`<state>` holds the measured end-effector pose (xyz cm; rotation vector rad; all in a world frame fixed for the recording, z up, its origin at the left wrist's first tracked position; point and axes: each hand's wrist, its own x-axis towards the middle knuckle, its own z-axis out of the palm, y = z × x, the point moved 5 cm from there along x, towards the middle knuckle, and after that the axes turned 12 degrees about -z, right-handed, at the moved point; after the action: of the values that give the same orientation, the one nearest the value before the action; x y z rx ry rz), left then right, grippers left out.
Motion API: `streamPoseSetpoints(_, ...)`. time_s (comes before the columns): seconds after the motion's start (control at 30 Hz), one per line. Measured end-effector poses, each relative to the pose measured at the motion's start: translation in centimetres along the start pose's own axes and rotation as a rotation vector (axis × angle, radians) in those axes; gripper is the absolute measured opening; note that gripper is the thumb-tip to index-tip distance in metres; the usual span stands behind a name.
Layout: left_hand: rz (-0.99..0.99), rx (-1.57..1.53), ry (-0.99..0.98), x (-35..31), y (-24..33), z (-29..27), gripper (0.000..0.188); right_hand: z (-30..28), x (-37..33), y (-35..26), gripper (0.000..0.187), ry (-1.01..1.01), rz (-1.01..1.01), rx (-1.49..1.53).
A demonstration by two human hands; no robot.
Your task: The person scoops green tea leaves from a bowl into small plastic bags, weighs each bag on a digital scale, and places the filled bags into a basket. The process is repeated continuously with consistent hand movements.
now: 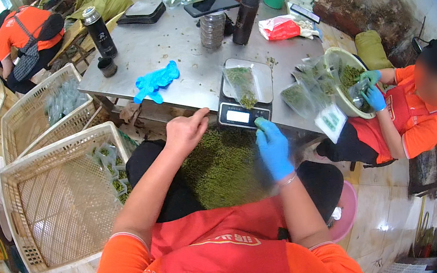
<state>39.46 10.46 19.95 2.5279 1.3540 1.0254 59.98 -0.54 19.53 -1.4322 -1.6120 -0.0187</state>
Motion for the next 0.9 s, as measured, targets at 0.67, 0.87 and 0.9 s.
streamPoseSetpoints(0.67, -0.366, -0.018, 0.090, 0.9, -3.1, 1.6, 0.039, 6.9, 10.3, -9.4, 0.019, -0.563, -0.486, -0.325)
streamPoseSetpoints(0.87, -0.596, -0.227, -0.203, -0.1, -3.8, 3.1, 0.050, 8.8, 8.2, -7.6, 0.027, -0.608, -0.311, -0.285)
streamPoseSetpoints(0.9, -0.544, -0.207, -0.163, -0.2, -3.7, 3.0, 0.052, 9.9, 7.7, -6.7, 0.027, -0.678, -0.230, -0.335)
